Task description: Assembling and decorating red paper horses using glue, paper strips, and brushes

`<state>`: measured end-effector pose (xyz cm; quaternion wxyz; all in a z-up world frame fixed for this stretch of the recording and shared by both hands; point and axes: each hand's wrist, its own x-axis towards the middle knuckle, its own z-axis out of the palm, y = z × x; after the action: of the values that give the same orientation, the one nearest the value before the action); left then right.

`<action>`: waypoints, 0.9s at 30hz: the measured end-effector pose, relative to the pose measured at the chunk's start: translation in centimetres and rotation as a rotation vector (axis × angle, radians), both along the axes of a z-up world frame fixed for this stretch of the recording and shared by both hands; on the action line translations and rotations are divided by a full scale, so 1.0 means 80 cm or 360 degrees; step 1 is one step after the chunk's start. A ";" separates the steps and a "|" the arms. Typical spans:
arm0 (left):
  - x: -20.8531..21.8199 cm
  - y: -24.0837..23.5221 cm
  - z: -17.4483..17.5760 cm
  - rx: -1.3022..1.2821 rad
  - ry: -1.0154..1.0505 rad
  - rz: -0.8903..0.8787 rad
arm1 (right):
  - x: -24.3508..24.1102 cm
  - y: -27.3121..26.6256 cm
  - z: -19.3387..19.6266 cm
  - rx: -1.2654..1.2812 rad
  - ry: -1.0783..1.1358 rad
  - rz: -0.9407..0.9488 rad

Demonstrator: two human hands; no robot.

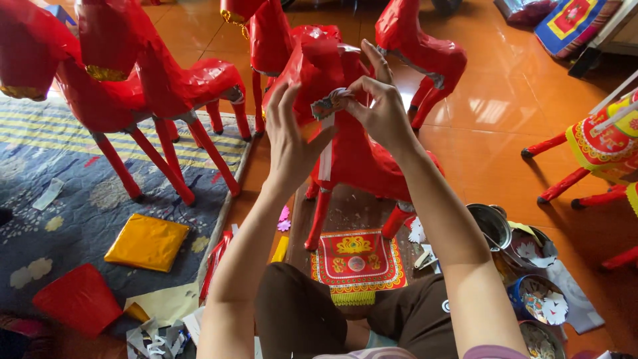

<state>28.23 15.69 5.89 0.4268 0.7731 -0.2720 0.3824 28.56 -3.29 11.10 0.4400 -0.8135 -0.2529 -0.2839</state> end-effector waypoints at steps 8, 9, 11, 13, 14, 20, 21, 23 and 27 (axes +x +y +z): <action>0.059 0.010 0.026 0.0218 0.0200 0.0126 | 0.029 -0.001 -0.030 0.0127 -0.0025 -0.0067; 0.064 0.014 0.027 0.0245 0.0224 0.0067 | 0.031 0.000 -0.033 0.0185 -0.0027 -0.0068; 0.059 0.017 0.033 0.0274 0.0259 0.0078 | 0.028 0.002 -0.031 0.0249 -0.0050 -0.0083; 0.055 0.020 0.041 0.0303 0.0294 0.0085 | 0.031 -0.001 -0.033 0.0313 -0.0074 -0.0102; 0.052 0.020 0.045 0.0293 0.0340 0.0067 | 0.036 -0.005 -0.035 0.0294 -0.0037 -0.0018; 0.070 0.025 0.038 0.0231 0.0399 -0.0086 | 0.064 -0.013 -0.037 0.0433 0.0159 0.0405; 0.077 0.027 0.034 0.0221 0.0366 -0.0067 | 0.070 -0.015 -0.041 0.0443 0.0157 0.0364; 0.071 0.024 0.039 0.0209 0.0436 -0.0047 | 0.073 -0.017 -0.043 0.0468 0.0159 0.0375; 0.069 0.022 0.046 0.0182 0.0508 -0.0043 | 0.076 -0.018 -0.044 0.0485 0.0158 0.0339</action>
<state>33.73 17.45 9.59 0.4250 0.8432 -0.2325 0.2330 34.61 -4.72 7.58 0.5976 -0.7191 -0.2697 -0.2303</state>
